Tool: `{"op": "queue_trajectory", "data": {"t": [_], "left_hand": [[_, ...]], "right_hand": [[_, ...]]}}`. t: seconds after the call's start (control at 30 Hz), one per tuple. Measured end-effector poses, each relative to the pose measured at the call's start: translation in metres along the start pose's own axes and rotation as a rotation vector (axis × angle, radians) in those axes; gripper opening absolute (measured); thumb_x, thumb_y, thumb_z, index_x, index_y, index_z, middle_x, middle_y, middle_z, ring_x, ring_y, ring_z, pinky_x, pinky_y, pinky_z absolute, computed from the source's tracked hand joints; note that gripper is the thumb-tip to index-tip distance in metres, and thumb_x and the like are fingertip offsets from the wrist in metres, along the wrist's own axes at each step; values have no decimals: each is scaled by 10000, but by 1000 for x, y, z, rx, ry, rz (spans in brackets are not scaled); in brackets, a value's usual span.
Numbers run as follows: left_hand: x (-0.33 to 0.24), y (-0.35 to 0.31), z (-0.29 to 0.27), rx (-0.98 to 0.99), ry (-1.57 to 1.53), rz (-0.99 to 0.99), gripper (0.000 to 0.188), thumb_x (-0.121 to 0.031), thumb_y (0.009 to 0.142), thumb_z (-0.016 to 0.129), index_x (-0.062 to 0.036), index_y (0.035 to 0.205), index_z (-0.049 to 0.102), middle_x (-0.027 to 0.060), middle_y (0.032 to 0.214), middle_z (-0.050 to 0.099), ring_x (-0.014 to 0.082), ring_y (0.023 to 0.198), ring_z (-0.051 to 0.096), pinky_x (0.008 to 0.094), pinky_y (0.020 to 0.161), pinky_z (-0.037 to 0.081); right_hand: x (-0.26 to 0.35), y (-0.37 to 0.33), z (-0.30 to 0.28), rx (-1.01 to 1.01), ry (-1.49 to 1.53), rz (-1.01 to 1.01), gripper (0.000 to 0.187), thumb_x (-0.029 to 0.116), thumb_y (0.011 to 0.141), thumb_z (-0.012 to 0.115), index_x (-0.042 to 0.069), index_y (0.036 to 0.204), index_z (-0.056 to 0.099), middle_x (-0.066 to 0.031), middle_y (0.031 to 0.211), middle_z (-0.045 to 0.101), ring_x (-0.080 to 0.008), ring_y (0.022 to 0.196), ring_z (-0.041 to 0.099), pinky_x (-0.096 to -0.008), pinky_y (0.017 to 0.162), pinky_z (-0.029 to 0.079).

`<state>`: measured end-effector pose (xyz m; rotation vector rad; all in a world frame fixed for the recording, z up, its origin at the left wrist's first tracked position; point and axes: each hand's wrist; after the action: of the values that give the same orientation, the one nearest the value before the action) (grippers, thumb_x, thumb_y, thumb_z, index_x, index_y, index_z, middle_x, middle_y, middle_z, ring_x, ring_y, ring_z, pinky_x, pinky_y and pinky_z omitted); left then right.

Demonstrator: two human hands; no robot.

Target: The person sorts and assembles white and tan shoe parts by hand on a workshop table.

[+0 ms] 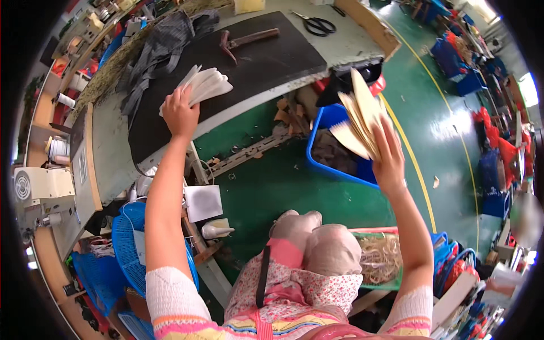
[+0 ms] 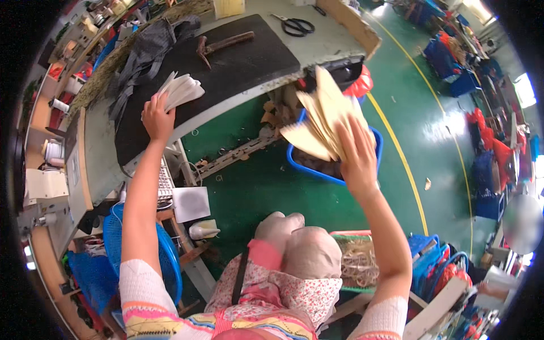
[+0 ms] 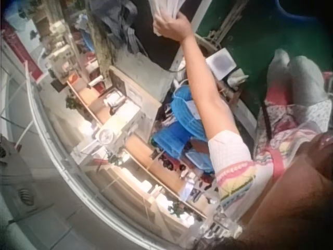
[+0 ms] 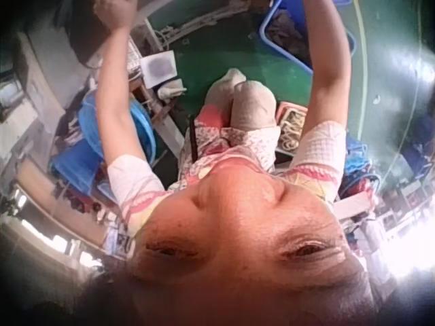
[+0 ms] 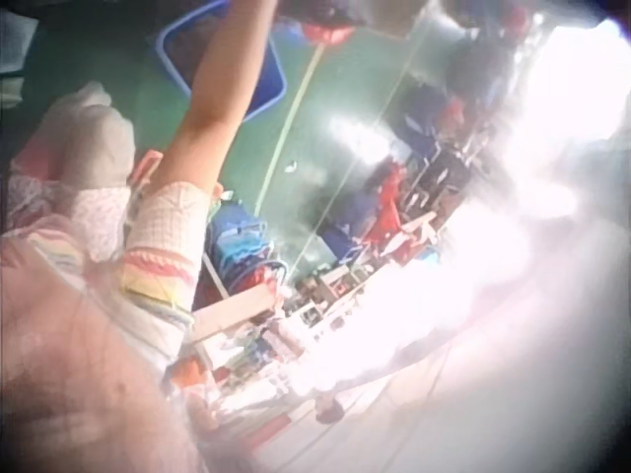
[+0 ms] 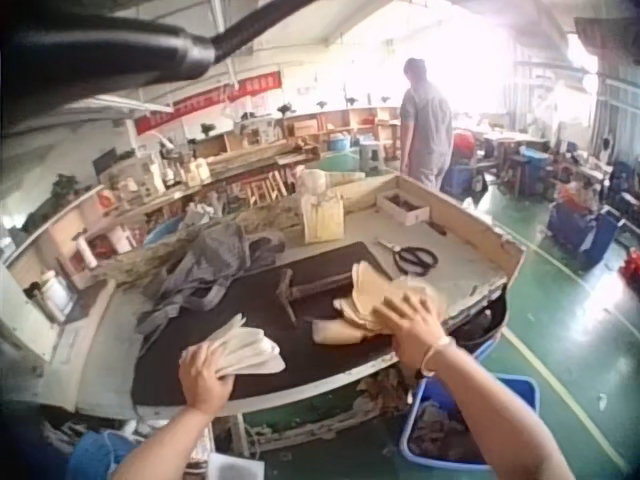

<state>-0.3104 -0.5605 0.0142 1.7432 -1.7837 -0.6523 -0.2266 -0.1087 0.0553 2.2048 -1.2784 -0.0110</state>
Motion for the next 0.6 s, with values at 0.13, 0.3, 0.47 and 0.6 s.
{"op": "queue_trajectory", "data": {"t": [0.13, 0.3, 0.47, 0.6], "left_hand": [[8, -4, 5, -2, -48, -8, 383, -129, 632, 678, -121, 1008, 604, 41, 1012, 573, 267, 888, 541, 384, 757, 441], [0, 2, 8, 13, -66, 4, 436, -112, 601, 685, -132, 1029, 605, 41, 1006, 570, 268, 886, 535, 385, 767, 439], [15, 11, 1, 105, 5, 66, 460, -106, 613, 684, -149, 1063, 599, 69, 1026, 568, 297, 889, 521, 387, 791, 418], [14, 14, 6, 207, -11, 133, 400, -105, 705, 671, -89, 1096, 587, 132, 1023, 584, 329, 951, 517, 422, 831, 396]], "right_hand": [[-20, 133, 93, -82, -216, -165, 640, 21, 668, 538, 189, 1279, 449, -123, 1282, 436, -344, 1188, 393, -462, 992, 300], [-48, 205, 153, 255, -165, -158, 631, 356, 749, 622, 172, 1311, 401, -81, 1358, 370, -337, 1270, 285, -516, 1033, 196], [-16, 147, 125, -62, 41, -351, 525, 278, 675, 693, 98, 1132, 508, -132, 1261, 405, -347, 1187, 367, -543, 973, 261], [-6, -125, 126, 604, 349, 14, 268, 68, 672, 608, 17, 925, 539, -119, 946, 528, -310, 876, 532, -414, 769, 451]]}}
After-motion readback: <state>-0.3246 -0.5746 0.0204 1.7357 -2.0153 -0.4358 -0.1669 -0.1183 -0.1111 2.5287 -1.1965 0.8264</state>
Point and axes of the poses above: each hand's wrist, its own y-axis towards the middle knuckle, its own z-axis out of the palm, x = y × z
